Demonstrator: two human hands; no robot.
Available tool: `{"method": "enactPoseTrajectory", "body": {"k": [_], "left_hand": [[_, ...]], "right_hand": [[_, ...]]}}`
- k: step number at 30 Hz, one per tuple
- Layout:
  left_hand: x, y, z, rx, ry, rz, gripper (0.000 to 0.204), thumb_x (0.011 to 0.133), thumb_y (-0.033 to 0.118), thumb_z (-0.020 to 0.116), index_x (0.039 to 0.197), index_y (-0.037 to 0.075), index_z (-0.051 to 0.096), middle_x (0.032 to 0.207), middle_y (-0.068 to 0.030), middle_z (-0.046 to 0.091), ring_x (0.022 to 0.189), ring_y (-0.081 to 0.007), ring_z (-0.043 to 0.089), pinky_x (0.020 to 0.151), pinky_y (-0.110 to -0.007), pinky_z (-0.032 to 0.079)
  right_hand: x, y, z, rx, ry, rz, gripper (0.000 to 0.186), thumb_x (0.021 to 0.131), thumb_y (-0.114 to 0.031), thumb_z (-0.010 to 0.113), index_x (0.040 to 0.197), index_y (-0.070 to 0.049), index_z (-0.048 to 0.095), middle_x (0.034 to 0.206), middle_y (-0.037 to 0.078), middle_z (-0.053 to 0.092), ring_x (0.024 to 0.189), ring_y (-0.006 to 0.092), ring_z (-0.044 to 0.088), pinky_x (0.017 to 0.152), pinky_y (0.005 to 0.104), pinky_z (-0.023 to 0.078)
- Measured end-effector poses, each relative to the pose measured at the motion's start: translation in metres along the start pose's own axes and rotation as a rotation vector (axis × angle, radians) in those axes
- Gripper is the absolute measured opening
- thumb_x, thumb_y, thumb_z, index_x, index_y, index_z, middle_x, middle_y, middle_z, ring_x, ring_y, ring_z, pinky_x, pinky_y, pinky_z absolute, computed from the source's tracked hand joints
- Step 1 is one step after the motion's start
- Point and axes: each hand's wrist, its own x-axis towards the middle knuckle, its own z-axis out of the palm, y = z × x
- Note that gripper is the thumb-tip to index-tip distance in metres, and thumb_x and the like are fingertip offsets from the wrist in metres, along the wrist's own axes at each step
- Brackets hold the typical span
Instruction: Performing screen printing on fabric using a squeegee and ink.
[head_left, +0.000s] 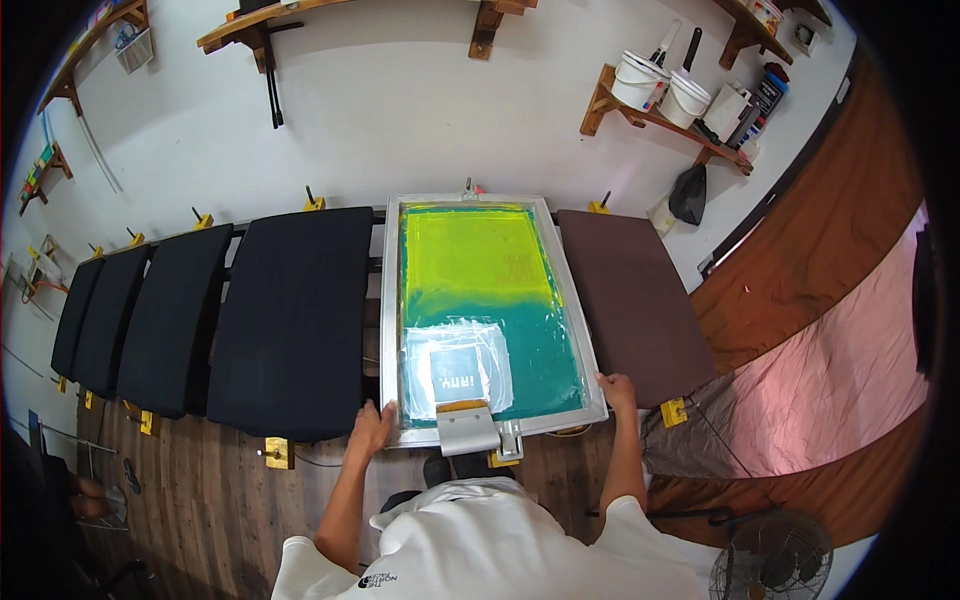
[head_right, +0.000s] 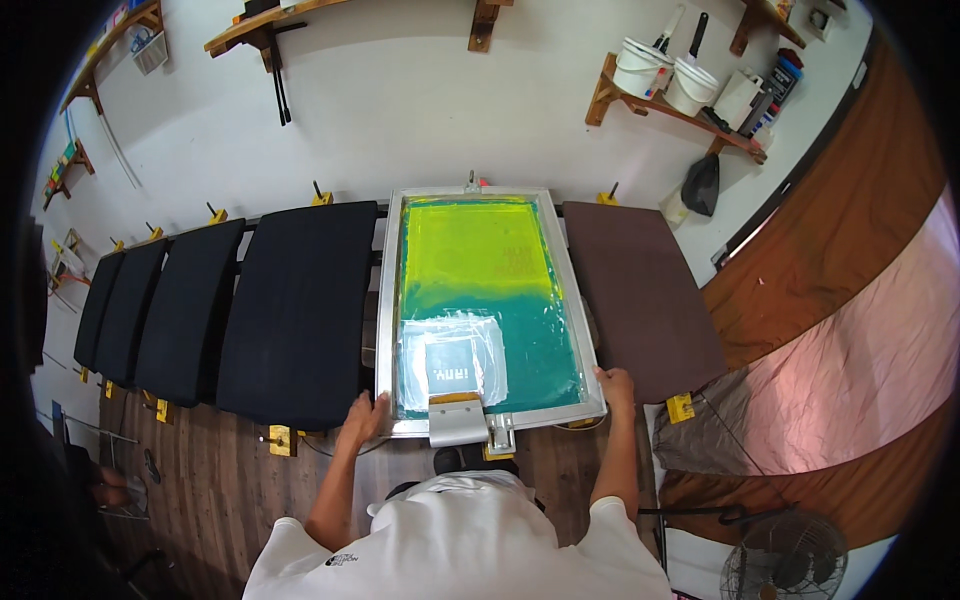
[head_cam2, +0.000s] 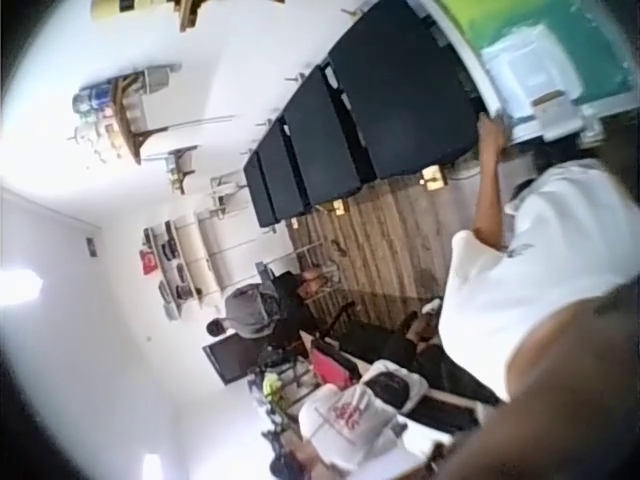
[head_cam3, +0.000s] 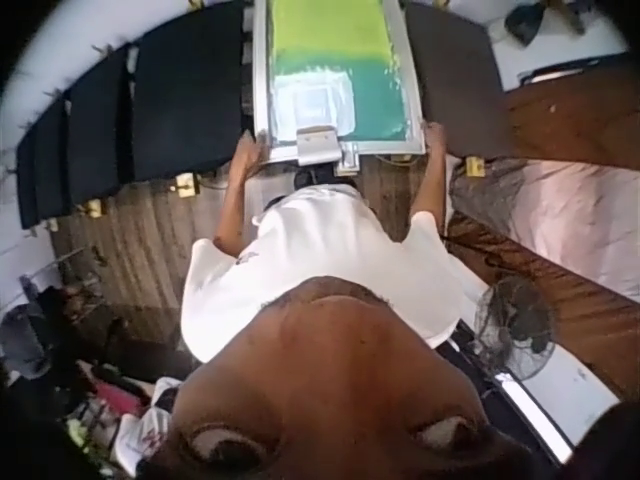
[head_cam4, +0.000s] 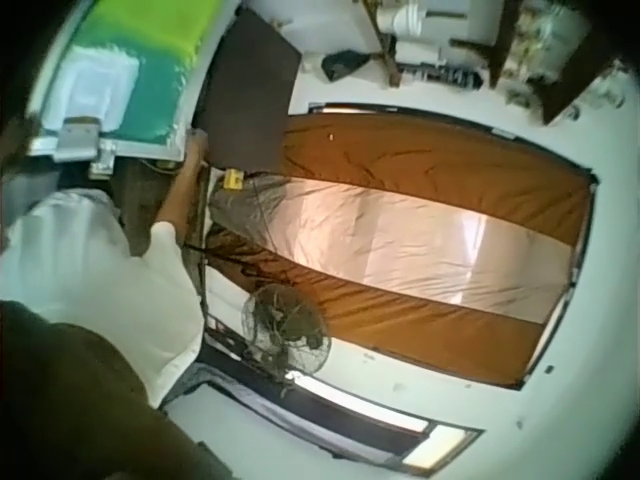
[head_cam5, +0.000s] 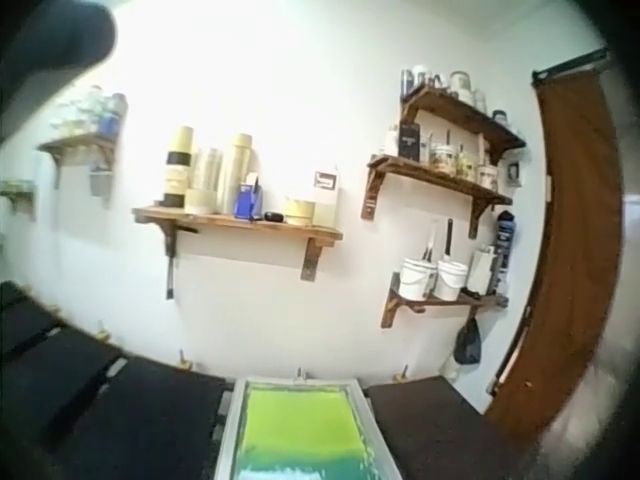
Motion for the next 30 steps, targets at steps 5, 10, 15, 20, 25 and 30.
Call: {"method": "enactPoseTrajectory", "body": {"k": [5,10,15,20,25,30], "left_hand": [[-0.049,0.101,-0.065,0.088,-0.114,0.456,0.09,0.086,0.045,0.068,0.146,-0.008,0.029,0.134,-0.0284,0.049,0.126,-0.0469,0.046,0.105,-0.049,0.04],[-0.077,0.126,-0.025,0.292,-0.293,0.726,0.098,0.073,0.039,0.08,0.148,-0.001,0.03,0.14,-0.0234,0.046,0.131,-0.0405,0.044,0.108,-0.049,0.037],[-0.061,0.096,0.011,0.319,-0.348,0.679,0.09,0.069,0.031,0.081,0.142,0.0,0.039,0.14,-0.0199,0.047,0.127,-0.0376,0.049,0.106,-0.046,0.04],[-0.045,0.1,0.006,0.23,-0.318,0.75,0.067,0.071,0.018,0.075,0.13,-0.003,0.05,0.127,-0.0233,0.057,0.111,-0.0397,0.059,0.095,-0.045,0.048],[-0.015,0.122,-0.011,0.126,-0.272,0.662,0.039,0.073,0.004,0.065,0.112,-0.002,0.063,0.096,-0.0265,0.067,0.086,-0.0415,0.067,0.077,-0.046,0.056],[-0.006,0.117,0.0,0.268,-0.39,0.552,0.035,0.069,-0.002,0.062,0.103,-0.001,0.069,0.082,-0.0229,0.069,0.076,-0.0419,0.068,0.072,-0.046,0.057]], "right_hand": [[-0.098,-0.15,-0.023,-0.2,0.052,-0.403,0.04,0.083,-0.023,0.073,0.116,-0.003,0.063,0.117,0.019,0.059,0.112,0.0369,0.055,0.089,0.0495,0.047],[-0.189,-0.219,0.009,-0.196,-0.468,-0.911,0.085,0.07,-0.042,0.084,0.136,-0.002,0.048,0.142,0.021,0.042,0.135,0.0386,0.037,0.109,0.0536,0.031],[-0.185,-0.213,0.046,-0.374,-0.602,-0.936,0.086,0.071,-0.03,0.082,0.139,0.001,0.04,0.143,0.023,0.04,0.136,0.0402,0.036,0.108,0.0543,0.033],[-0.169,-0.218,0.051,-0.222,-0.598,-0.911,0.056,0.069,-0.005,0.068,0.122,0.0,0.051,0.13,0.023,0.051,0.12,0.0404,0.051,0.094,0.0468,0.047],[-0.144,-0.252,0.059,-0.267,-0.55,-0.785,0.032,0.068,-0.001,0.066,0.1,0.001,0.064,0.102,0.023,0.064,0.098,0.0406,0.063,0.081,0.0473,0.053],[-0.146,-0.252,0.065,-0.195,-0.479,-0.744,0.015,0.068,0.001,0.064,0.082,0.0,0.069,0.082,0.022,0.067,0.083,0.041,0.067,0.076,0.0483,0.054]]}}
